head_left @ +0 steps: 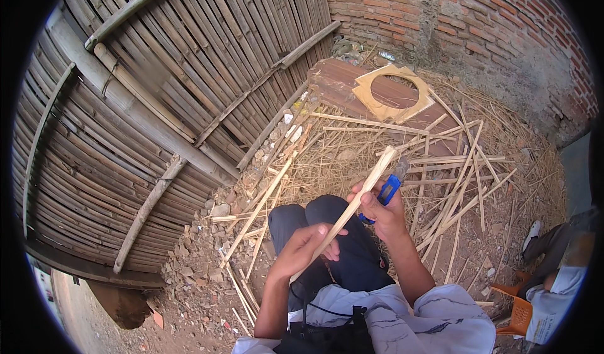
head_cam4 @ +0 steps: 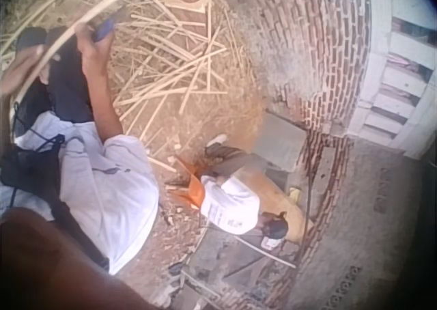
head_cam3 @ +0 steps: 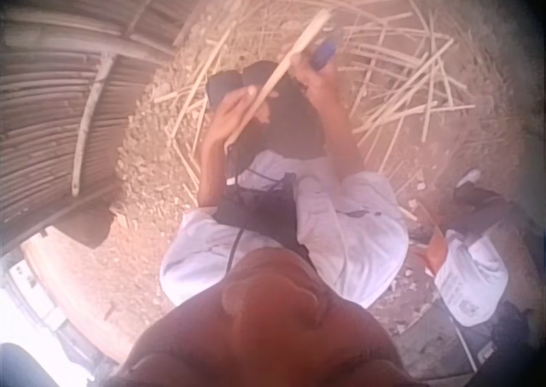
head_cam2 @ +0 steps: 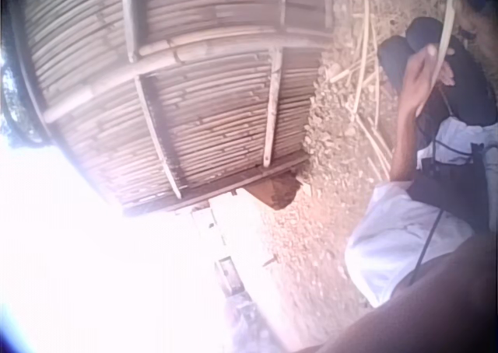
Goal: The person sits on the ground and uses a blue utility knife to shave and smooth a long, thin wooden stick. They hold the stick with their left hand and scrape the blade along its length with their right hand, repeatedly turning the stick to work on different sides.
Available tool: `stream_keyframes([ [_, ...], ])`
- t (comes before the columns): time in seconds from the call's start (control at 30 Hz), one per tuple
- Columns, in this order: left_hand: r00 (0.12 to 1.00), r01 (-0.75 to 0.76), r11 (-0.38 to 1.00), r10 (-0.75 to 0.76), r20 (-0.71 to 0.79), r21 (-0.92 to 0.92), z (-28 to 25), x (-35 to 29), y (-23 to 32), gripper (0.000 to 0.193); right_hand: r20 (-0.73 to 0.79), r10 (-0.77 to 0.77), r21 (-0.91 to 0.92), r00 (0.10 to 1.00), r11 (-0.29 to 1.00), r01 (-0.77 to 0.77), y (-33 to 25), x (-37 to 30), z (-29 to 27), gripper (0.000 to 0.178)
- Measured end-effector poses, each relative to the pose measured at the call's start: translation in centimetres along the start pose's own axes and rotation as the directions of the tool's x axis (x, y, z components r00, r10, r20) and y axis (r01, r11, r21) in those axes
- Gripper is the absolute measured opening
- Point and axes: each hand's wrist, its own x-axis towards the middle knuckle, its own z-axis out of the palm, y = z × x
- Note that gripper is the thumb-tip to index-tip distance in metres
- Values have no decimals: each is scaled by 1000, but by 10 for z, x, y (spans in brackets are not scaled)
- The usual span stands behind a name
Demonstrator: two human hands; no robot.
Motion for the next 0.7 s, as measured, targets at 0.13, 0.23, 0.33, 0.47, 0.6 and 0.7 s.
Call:
stream_keyframes([
  [0.13,999,10,996,-8,34,-84,-1,11,9,54,49,44,28,998,999,-46,-4,-2,1,30],
  [0.23,1000,12,995,-11,12,-97,4,19,16,45,49,40,2,998,999,-41,-6,-3,2,29],
  [0.33,998,24,996,-28,-51,-90,10,23,17,40,49,23,-33,999,999,-21,-6,-5,1,28],
  [0.47,994,-19,991,4,-110,-133,15,23,14,32,55,5,-88,998,996,0,-13,-7,-1,30],
  [0.6,979,-19,999,12,-202,-37,22,20,21,28,44,-90,-111,995,989,94,-16,-8,5,32],
  [0.7,957,-44,997,59,-284,59,28,17,23,28,42,-71,-157,997,985,77,-21,-10,4,32],
])
